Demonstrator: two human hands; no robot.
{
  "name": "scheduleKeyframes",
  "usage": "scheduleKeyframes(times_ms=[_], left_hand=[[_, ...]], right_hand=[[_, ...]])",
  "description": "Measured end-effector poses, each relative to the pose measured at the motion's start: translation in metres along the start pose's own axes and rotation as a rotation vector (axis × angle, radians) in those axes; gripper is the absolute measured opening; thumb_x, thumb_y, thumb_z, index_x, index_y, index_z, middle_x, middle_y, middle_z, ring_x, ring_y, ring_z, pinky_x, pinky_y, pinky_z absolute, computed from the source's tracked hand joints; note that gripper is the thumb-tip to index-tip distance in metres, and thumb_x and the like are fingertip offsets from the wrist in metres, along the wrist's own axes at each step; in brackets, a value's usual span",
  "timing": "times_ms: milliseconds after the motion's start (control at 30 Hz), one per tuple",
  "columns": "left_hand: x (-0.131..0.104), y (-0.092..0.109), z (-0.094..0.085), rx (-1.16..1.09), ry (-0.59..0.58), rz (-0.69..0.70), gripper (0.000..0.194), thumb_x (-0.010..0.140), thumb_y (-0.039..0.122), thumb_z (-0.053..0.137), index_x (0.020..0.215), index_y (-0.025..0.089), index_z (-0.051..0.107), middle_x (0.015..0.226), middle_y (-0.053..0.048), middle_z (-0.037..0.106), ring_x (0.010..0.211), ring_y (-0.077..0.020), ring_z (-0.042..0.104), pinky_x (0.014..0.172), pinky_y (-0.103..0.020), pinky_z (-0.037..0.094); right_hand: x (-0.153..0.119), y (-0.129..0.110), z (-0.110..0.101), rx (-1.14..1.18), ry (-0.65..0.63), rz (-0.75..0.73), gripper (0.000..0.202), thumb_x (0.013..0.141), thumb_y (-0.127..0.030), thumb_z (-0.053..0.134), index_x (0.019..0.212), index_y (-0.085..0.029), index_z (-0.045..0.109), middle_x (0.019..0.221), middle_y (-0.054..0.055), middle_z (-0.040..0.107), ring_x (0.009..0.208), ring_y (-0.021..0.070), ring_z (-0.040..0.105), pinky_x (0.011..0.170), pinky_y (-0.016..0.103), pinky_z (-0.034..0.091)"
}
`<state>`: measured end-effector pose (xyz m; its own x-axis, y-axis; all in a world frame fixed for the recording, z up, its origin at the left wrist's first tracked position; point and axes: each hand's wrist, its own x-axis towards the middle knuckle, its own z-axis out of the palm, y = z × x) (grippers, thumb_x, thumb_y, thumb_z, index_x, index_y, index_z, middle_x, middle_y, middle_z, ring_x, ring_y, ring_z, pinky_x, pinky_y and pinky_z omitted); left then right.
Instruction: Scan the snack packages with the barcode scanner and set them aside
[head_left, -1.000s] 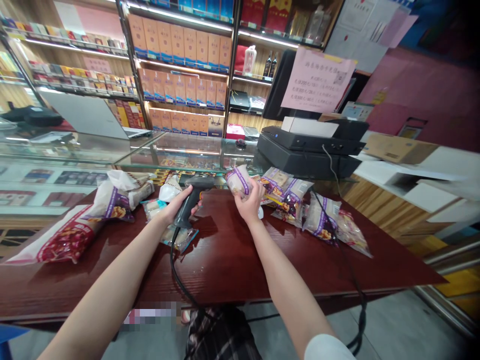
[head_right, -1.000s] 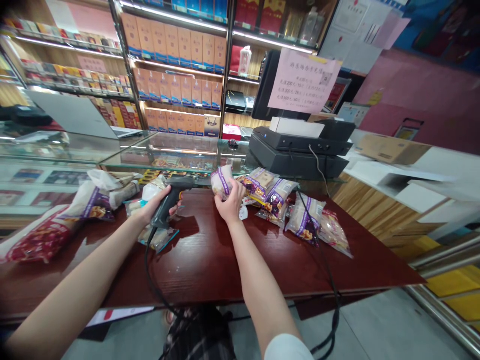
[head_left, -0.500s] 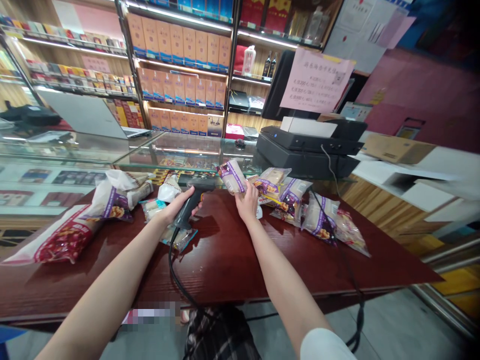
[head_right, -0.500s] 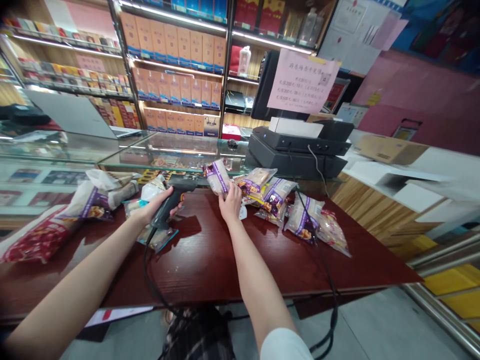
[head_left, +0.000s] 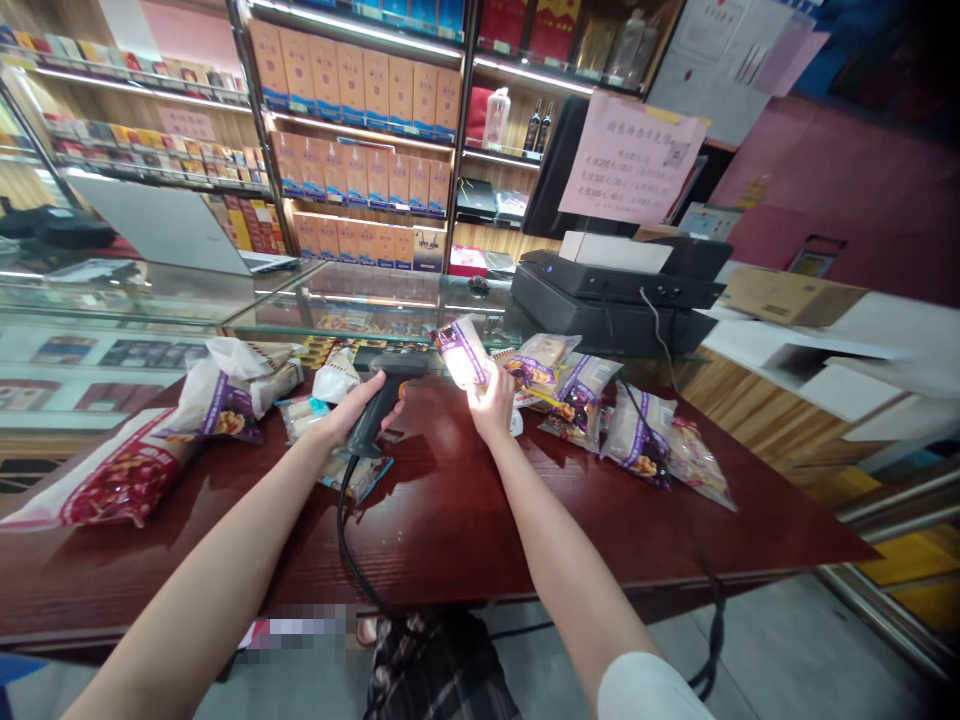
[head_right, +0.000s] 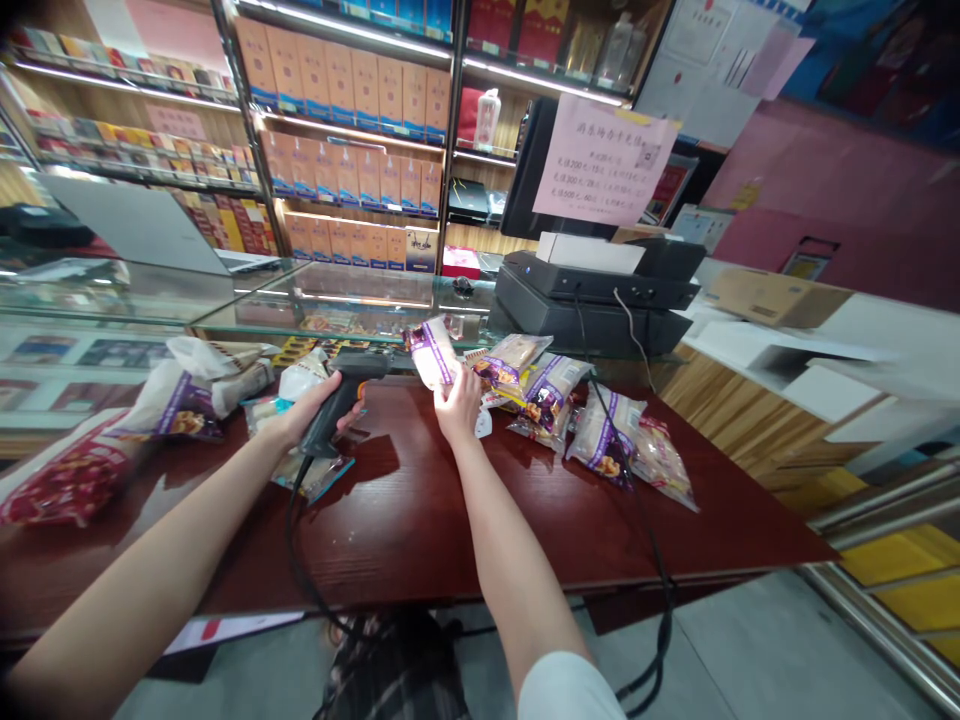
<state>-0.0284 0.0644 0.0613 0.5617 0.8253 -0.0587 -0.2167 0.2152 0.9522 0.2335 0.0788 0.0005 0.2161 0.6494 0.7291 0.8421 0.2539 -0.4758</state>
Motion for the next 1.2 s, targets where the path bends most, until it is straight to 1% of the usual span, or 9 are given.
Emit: scheduleKeyframes(times_ms=[267, 533, 733, 833, 967, 1033, 1100, 1133, 1200], left_hand=[[0.002, -0.002, -0.003, 0.028, -0.002, -0.006, 0.057, 0.081, 0.067, 0.055, 0.096, 0.012, 0.060, 0.060, -0.003, 0.059, 0.040, -0.0117, 0.049, 0.036, -0.022, 0.039], [0.005, -0.005, -0.008, 0.043, -0.013, 0.007, 0.058, 0.081, 0.069, 0.054, 0.092, 0.012, 0.062, 0.052, -0.002, 0.054, 0.039, -0.0128, 0.049, 0.035, -0.023, 0.039], [0.009, -0.010, -0.017, -0.152, 0.043, 0.053, 0.047, 0.083, 0.059, 0.058, 0.100, 0.015, 0.060, 0.070, -0.003, 0.060, 0.043, -0.0106, 0.051, 0.036, -0.023, 0.044], [0.006, -0.009, -0.014, -0.111, 0.059, 0.023, 0.048, 0.084, 0.060, 0.057, 0.099, 0.014, 0.061, 0.067, -0.002, 0.059, 0.043, -0.0112, 0.052, 0.036, -0.022, 0.044], [0.003, -0.006, -0.010, -0.074, 0.085, 0.029, 0.048, 0.084, 0.060, 0.057, 0.096, 0.014, 0.061, 0.066, -0.003, 0.060, 0.044, -0.0112, 0.053, 0.036, -0.021, 0.044], [0.003, -0.006, -0.010, -0.076, 0.083, 0.018, 0.049, 0.084, 0.061, 0.057, 0.096, 0.014, 0.062, 0.064, -0.003, 0.059, 0.044, -0.0117, 0.053, 0.036, -0.022, 0.044], [0.002, -0.006, -0.010, -0.080, 0.087, 0.008, 0.050, 0.083, 0.063, 0.056, 0.095, 0.015, 0.062, 0.063, -0.002, 0.058, 0.042, -0.0116, 0.052, 0.035, -0.022, 0.043], [0.002, -0.006, -0.011, -0.079, 0.094, 0.014, 0.051, 0.082, 0.064, 0.057, 0.096, 0.015, 0.061, 0.063, -0.002, 0.059, 0.042, -0.0114, 0.051, 0.035, -0.022, 0.043], [0.002, -0.006, -0.012, -0.073, 0.118, 0.052, 0.053, 0.080, 0.065, 0.059, 0.095, 0.015, 0.061, 0.064, -0.002, 0.059, 0.043, -0.0109, 0.051, 0.035, -0.021, 0.042]], right_hand=[[0.000, 0.004, 0.004, -0.006, 0.054, -0.041, 0.050, 0.082, -0.022, 0.055, 0.131, -0.014, 0.048, 0.121, 0.015, 0.057, 0.116, 0.0287, 0.047, 0.101, 0.044, 0.041], [0.000, -0.004, -0.003, 0.004, 0.035, -0.056, 0.050, 0.085, -0.025, 0.053, 0.133, -0.014, 0.046, 0.124, 0.016, 0.056, 0.119, 0.0282, 0.045, 0.103, 0.045, 0.040], [0.011, -0.020, -0.033, -0.027, 0.098, -0.159, 0.049, 0.090, -0.029, 0.047, 0.138, -0.016, 0.043, 0.129, 0.017, 0.053, 0.124, 0.0284, 0.044, 0.107, 0.049, 0.034], [0.021, -0.017, -0.054, -0.112, 0.222, -0.062, 0.050, 0.091, -0.030, 0.046, 0.139, -0.017, 0.043, 0.130, 0.017, 0.050, 0.125, 0.0302, 0.043, 0.108, 0.053, 0.031], [0.028, -0.005, -0.070, -0.264, 0.274, 0.109, 0.052, 0.089, -0.035, 0.050, 0.137, -0.016, 0.047, 0.137, 0.021, 0.041, 0.133, 0.0356, 0.035, 0.110, 0.061, 0.024], [0.028, -0.004, -0.073, -0.322, 0.266, 0.151, 0.060, 0.087, -0.037, 0.052, 0.141, -0.011, 0.041, 0.147, 0.026, 0.029, 0.140, 0.0384, 0.026, 0.110, 0.064, 0.019], [0.027, -0.008, -0.072, -0.368, 0.224, 0.120, 0.061, 0.088, -0.032, 0.051, 0.143, -0.011, 0.038, 0.154, 0.026, 0.020, 0.145, 0.0376, 0.017, 0.112, 0.066, 0.013], [0.026, -0.011, -0.071, -0.385, 0.180, 0.077, 0.056, 0.089, -0.029, 0.049, 0.142, -0.014, 0.041, 0.156, 0.023, 0.021, 0.147, 0.0360, 0.015, 0.112, 0.066, 0.010], [0.023, -0.018, -0.066, -0.405, 0.055, -0.023, 0.045, 0.090, -0.024, 0.046, 0.134, -0.020, 0.051, 0.156, 0.017, 0.031, 0.148, 0.0323, 0.017, 0.114, 0.065, 0.005]])
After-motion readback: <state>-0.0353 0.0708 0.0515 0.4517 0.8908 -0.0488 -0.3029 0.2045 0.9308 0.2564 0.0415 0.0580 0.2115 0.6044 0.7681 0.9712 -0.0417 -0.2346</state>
